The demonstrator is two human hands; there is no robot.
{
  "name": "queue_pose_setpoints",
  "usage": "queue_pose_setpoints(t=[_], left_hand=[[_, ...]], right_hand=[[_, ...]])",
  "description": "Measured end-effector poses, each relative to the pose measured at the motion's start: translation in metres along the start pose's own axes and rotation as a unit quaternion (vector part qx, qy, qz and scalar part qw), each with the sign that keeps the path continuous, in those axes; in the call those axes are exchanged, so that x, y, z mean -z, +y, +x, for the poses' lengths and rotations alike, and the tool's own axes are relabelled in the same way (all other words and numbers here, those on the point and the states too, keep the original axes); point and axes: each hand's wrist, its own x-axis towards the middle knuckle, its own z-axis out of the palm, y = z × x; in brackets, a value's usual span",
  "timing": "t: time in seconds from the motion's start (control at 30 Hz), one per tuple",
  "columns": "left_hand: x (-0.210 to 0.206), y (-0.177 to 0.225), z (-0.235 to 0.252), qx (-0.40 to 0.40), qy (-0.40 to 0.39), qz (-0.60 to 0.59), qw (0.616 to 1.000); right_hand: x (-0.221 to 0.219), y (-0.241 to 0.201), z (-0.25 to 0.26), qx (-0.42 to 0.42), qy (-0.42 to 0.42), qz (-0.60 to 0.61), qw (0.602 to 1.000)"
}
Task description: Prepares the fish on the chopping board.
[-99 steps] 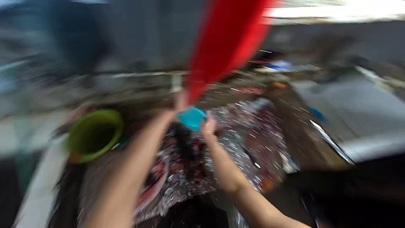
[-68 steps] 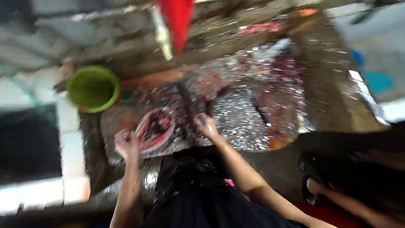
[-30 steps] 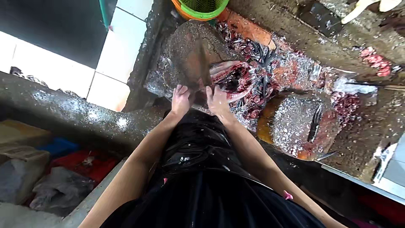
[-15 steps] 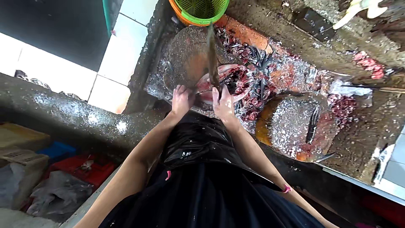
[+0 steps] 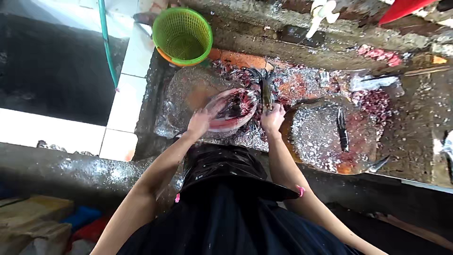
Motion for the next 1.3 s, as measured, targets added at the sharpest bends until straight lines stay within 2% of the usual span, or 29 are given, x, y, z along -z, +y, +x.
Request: queue_pose_setpoints(t=[0.07, 0.1, 0.17, 0.2, 0.23, 0.3, 0.4, 0.47, 0.53, 0.57, 0.63, 0.7, 0.73, 0.8, 0.9, 0.97, 1.17, 1.3], left_hand=[[0.017, 0.021, -0.022, -0.070, 0.023, -0.071, 0.995], [0.017, 0.029, -0.032, -0.115, 0.051, -0.090, 0.988], [0.012, 0.045, -0.048, -0.159, 0.067, -0.101, 0.980], [0.003, 0.048, -0.051, -0.179, 0.079, -0.095, 0.976], [-0.007, 0.048, -0.052, -0.202, 0.096, -0.093, 0.970], [-0.023, 0.045, -0.054, -0.252, 0.120, -0.101, 0.955], [-0.039, 0.035, -0.063, -0.313, 0.127, -0.129, 0.933], [-0.040, 0.025, -0.066, -0.326, 0.069, -0.135, 0.933], [-0.028, 0.019, -0.063, -0.322, -0.030, -0.152, 0.934], [-0.019, 0.017, -0.060, -0.310, -0.042, -0.184, 0.932], [-0.002, 0.022, -0.054, -0.271, 0.037, -0.244, 0.931], [0.011, 0.039, -0.038, -0.249, 0.128, -0.153, 0.948], [0.016, 0.051, -0.028, -0.247, 0.129, -0.073, 0.958], [0.021, 0.070, -0.007, -0.258, 0.069, 0.045, 0.963], [0.026, 0.081, 0.013, -0.266, -0.015, 0.072, 0.961], [0.030, 0.085, 0.013, -0.280, -0.048, 0.068, 0.957], [0.022, 0.081, 0.016, -0.330, -0.039, 0.067, 0.941], [0.028, 0.071, 0.014, -0.351, -0.049, 0.072, 0.932]], right_hand=[[0.007, -0.038, -0.016, 0.014, -0.033, 0.174, 0.984], [0.006, -0.056, -0.021, -0.020, -0.094, 0.287, 0.953], [0.000, -0.083, -0.028, -0.159, -0.240, 0.462, 0.839], [-0.006, -0.092, -0.028, -0.231, -0.278, 0.508, 0.782], [-0.013, -0.099, -0.026, -0.287, -0.283, 0.547, 0.734], [-0.025, -0.110, -0.021, -0.337, -0.233, 0.622, 0.667], [-0.030, -0.116, -0.025, -0.325, -0.167, 0.698, 0.616], [-0.029, -0.113, -0.033, -0.305, -0.150, 0.703, 0.625], [-0.027, -0.105, -0.041, -0.274, -0.121, 0.673, 0.676], [-0.026, -0.100, -0.045, -0.255, -0.113, 0.646, 0.710], [-0.018, -0.091, -0.056, -0.210, -0.143, 0.584, 0.771], [-0.010, -0.089, -0.067, -0.159, -0.168, 0.538, 0.811], [-0.007, -0.088, -0.071, -0.135, -0.180, 0.515, 0.827], [0.000, -0.092, -0.081, -0.091, -0.196, 0.479, 0.851], [0.013, -0.091, -0.092, -0.033, -0.230, 0.445, 0.865], [0.018, -0.086, -0.093, -0.012, -0.237, 0.452, 0.860], [0.010, -0.078, -0.092, -0.029, -0.243, 0.497, 0.832], [0.019, -0.074, -0.091, -0.004, -0.271, 0.477, 0.836]])
